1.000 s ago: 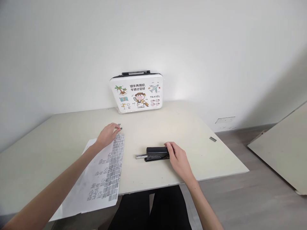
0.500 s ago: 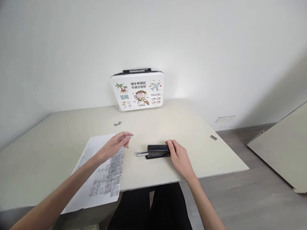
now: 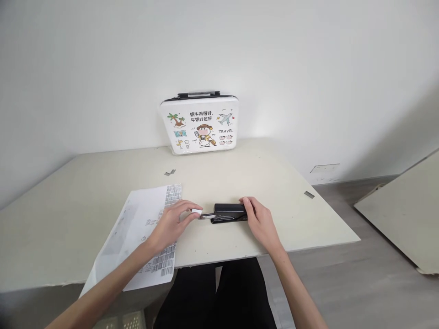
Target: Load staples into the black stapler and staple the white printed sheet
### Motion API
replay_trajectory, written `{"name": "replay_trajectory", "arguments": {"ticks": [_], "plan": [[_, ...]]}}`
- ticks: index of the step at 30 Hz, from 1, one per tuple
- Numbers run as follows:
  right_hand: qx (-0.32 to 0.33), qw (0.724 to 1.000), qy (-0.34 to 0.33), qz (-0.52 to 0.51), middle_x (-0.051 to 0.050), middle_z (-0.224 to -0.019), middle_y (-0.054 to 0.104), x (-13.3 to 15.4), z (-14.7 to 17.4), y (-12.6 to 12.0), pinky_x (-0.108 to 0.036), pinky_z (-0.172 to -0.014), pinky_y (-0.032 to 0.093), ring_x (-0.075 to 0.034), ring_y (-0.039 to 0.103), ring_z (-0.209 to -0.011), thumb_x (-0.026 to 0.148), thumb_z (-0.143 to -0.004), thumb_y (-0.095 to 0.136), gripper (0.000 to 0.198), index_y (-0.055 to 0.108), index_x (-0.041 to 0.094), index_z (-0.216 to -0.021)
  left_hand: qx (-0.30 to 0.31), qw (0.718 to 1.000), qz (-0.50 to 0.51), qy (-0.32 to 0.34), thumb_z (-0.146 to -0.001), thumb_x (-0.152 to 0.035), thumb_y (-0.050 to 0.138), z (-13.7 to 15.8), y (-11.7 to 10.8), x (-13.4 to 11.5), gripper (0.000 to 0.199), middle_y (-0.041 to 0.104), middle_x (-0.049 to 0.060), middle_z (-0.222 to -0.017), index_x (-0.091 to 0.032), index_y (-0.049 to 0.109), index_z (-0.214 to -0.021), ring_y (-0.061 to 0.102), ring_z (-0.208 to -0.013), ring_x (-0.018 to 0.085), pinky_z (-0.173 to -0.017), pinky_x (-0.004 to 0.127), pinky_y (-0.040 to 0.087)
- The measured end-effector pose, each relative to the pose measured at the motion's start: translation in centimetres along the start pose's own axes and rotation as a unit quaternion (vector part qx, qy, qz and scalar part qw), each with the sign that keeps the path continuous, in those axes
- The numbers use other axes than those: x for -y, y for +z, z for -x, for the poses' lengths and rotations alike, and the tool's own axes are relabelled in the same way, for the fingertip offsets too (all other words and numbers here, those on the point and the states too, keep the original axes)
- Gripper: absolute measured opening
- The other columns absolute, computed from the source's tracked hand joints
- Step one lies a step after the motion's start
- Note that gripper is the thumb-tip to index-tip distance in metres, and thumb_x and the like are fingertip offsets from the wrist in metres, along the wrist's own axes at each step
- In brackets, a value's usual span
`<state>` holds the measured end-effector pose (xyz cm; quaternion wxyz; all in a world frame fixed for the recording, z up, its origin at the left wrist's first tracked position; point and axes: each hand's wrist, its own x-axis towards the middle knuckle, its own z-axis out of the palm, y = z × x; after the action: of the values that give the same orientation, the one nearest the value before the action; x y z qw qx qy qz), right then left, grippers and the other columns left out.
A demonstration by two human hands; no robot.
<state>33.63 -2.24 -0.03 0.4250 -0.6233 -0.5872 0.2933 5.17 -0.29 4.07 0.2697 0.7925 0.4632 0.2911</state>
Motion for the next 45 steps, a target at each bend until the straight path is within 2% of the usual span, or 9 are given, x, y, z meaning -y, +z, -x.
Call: {"name": "replay_trajectory", "arguments": {"ticks": [6, 14, 22, 27, 31, 34, 38, 41, 45], "plan": [[0.0, 1.0, -0.003, 0.001, -0.011, -0.12, 0.076, 0.0, 0.0, 0.0, -0.037, -0.093, 0.05, -0.028, 0.068, -0.108, 0.064, -0.105, 0.035, 0.057, 0.073, 0.023, -0.117, 0.001, 0.998, -0.046, 0.031, -0.105, -0.043, 0.055, 0.2, 1.5, 0.0, 0.024, 0.076, 0.001, -0.11, -0.029, 0.073, -0.11, 0.068, -0.105, 0.023, -0.1, 0.044, 0.051], [0.001, 1.0, 0.002, -0.001, -0.009, -0.119, 0.076, 0.4, 0.1, -0.1, -0.036, -0.093, 0.049, -0.027, 0.069, -0.108, 0.063, -0.105, 0.035, 0.053, 0.072, 0.024, -0.111, -0.001, 0.998, -0.055, 0.014, -0.104, -0.044, 0.057, 0.3, 2.3, -0.1, 0.024, 0.076, 0.001, -0.111, -0.029, 0.074, -0.111, 0.07, -0.103, 0.024, -0.096, 0.043, 0.053], [0.002, 1.0, -0.001, -0.002, -0.009, -0.118, 0.077, 0.2, 0.0, -0.2, -0.038, -0.094, 0.048, -0.027, 0.068, -0.108, 0.064, -0.105, 0.035, 0.054, 0.071, 0.025, -0.11, 0.005, 1.0, -0.011, 0.007, -0.103, -0.048, 0.058, 0.3, 2.3, 0.5, 0.027, 0.077, 0.002, -0.111, -0.029, 0.076, -0.112, 0.071, -0.097, 0.023, -0.086, 0.039, 0.056], [0.001, 1.0, -0.003, 0.005, -0.01, -0.12, 0.077, 0.2, 0.0, -0.2, -0.038, -0.094, 0.049, -0.028, 0.068, -0.107, 0.065, -0.105, 0.034, 0.056, 0.072, 0.024, -0.111, 0.009, 0.999, -0.041, 0.018, -0.104, -0.05, 0.057, 0.1, 2.4, 0.6, 0.03, 0.077, 0.002, -0.112, -0.029, 0.076, -0.115, 0.07, -0.103, 0.024, -0.093, 0.042, 0.055], [-0.008, 1.0, -0.001, -0.001, -0.01, -0.12, 0.077, 0.0, 0.1, -0.2, -0.037, -0.091, 0.051, -0.028, 0.069, -0.107, 0.065, -0.104, 0.036, 0.055, 0.072, 0.024, -0.113, 0.017, 0.998, -0.051, 0.029, -0.101, -0.05, 0.061, 0.2, 1.5, 1.1, 0.029, 0.077, 0.003, -0.114, -0.029, 0.075, -0.114, 0.068, -0.108, 0.025, -0.099, 0.046, 0.052], [-0.028, 0.999, 0.017, -0.019, -0.01, -0.121, 0.076, -0.1, 0.1, -0.2, -0.037, -0.093, 0.051, -0.027, 0.069, -0.107, 0.065, -0.103, 0.04, 0.053, 0.073, 0.024, -0.116, 0.046, 0.997, -0.039, 0.043, -0.1, -0.049, 0.063, 0.2, 0.1, 2.0, 0.026, 0.077, 0.002, -0.111, -0.03, 0.076, -0.114, 0.069, -0.105, 0.024, -0.096, 0.044, 0.054], [-0.025, 0.999, 0.031, -0.027, -0.011, -0.115, 0.078, 0.2, 0.1, -0.4, -0.037, -0.088, 0.051, -0.028, 0.069, -0.101, 0.068, -0.102, 0.042, 0.056, 0.075, 0.023, -0.112, 0.117, 0.99, -0.003, 0.076, -0.098, -0.05, 0.066, -0.7, -1.2, 2.6, 0.024, 0.079, 0.001, -0.103, -0.033, 0.079, -0.107, 0.071, -0.097, 0.023, -0.092, 0.041, 0.054], [0.001, 1.0, 0.024, -0.017, -0.009, -0.108, 0.078, 0.5, 0.2, -0.6, -0.037, -0.085, 0.051, -0.027, 0.068, -0.095, 0.068, -0.103, 0.038, 0.058, 0.076, 0.025, -0.111, 0.162, 0.981, 0.016, 0.102, -0.095, -0.055, 0.069, -2.3, -1.0, 2.1, 0.026, 0.08, 0.002, -0.099, -0.033, 0.081, -0.1, 0.072, -0.092, 0.023, -0.092, 0.041, 0.054], [0.016, 0.999, 0.022, -0.017, -0.007, -0.104, 0.077, 0.4, 0.2, -0.8, -0.036, -0.079, 0.051, -0.026, 0.067, -0.089, 0.069, -0.104, 0.033, 0.061, 0.076, 0.027, -0.114, 0.186, 0.975, 0.005, 0.123, -0.092, -0.058, 0.072, -4.6, 0.4, 1.2, 0.031, 0.078, 0.003, -0.097, -0.028, 0.08, -0.097, 0.07, -0.087, 0.022, -0.08, 0.035, 0.052]]}}
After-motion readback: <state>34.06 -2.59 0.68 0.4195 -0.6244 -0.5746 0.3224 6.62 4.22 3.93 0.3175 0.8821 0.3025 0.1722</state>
